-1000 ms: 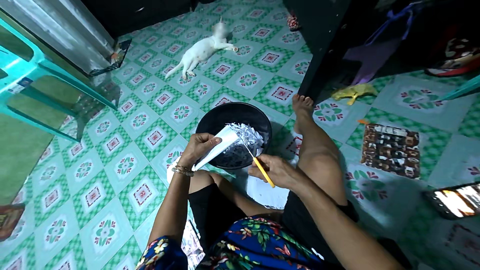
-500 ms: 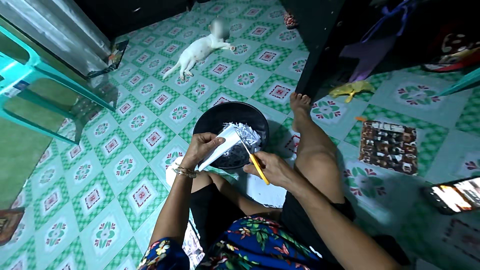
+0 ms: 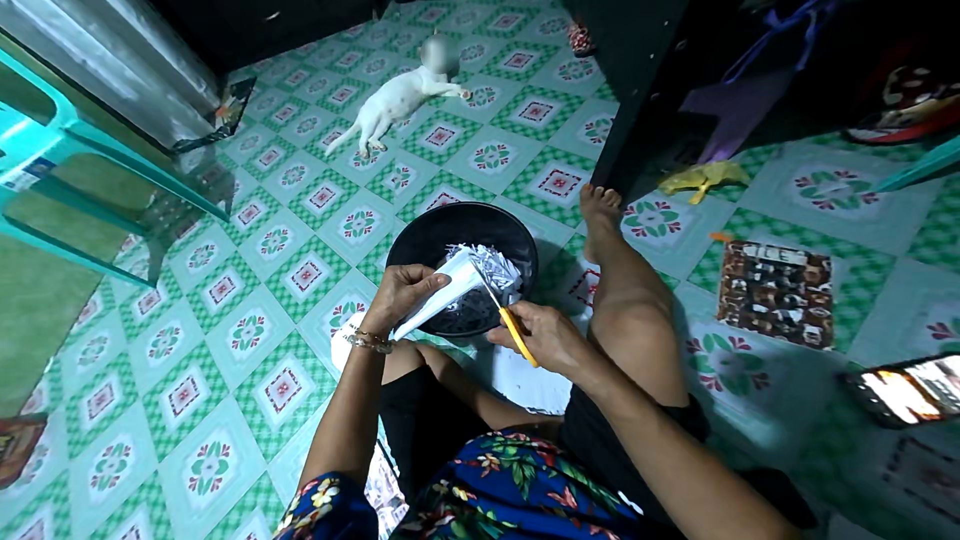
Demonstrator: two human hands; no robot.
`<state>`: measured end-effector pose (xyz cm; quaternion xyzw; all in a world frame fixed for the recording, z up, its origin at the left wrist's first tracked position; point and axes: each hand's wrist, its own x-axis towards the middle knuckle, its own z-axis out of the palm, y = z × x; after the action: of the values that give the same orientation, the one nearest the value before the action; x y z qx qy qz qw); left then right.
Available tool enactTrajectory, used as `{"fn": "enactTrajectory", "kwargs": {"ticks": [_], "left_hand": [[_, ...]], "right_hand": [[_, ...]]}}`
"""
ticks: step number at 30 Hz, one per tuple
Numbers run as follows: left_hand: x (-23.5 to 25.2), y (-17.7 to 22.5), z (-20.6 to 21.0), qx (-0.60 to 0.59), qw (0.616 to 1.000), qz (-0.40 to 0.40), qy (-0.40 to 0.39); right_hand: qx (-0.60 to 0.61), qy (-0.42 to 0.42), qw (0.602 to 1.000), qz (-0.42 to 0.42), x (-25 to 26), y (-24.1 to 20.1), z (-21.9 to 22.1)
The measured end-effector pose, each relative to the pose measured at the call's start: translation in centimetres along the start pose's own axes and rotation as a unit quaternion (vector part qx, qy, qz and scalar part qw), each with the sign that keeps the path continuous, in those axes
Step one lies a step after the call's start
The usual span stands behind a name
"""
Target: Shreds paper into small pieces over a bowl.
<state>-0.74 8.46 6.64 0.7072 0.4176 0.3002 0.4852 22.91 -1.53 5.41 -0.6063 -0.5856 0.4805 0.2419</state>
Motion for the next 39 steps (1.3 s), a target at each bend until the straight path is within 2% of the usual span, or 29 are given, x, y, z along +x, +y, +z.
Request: {"fn": "enactTrajectory", "kwargs": {"ticks": [3, 11, 16, 24, 31, 35, 39], "left_hand": [[0.0, -0.2, 0.0, -0.001, 1.000, 0.009, -0.017], [0.1, -0.1, 0.2, 0.010, 1.000, 0.002, -0.004], [0.0, -0.2, 0.2, 0.001, 1.000, -0.002, -0.025], [-1.0, 1.0, 0.4, -0.010, 0.999, -0.022, -0.035], [-1.1, 0.1, 0.4, -0.009, 0.998, -0.032, -0.049], [-1.2, 0.2, 0.5, -0.009, 0.999, -0.036, -0.040], [-0.1, -1.0, 0.2, -0.001, 1.000, -0.005, 0.000]], "right_hand": [[-0.019, -0.005, 1.000, -0.005, 0.3, 0.1, 0.0], [0.005, 0.020, 1.000, -0.008, 0.0, 0.1, 0.3], [0.002, -0.011, 1.000, 0.011, 0.4, 0.0, 0.1], [-0.002, 0.000, 1.000, 0.004, 0.6, -0.1, 0.1], [0.028, -0.015, 0.999, 0.014, 0.7, -0.3, 0.0], [0.037, -0.010, 0.999, 0.022, 0.5, -0.7, -0.1], [0.042, -0.017, 0.999, 0.011, 0.7, -0.1, -0.3]]}}
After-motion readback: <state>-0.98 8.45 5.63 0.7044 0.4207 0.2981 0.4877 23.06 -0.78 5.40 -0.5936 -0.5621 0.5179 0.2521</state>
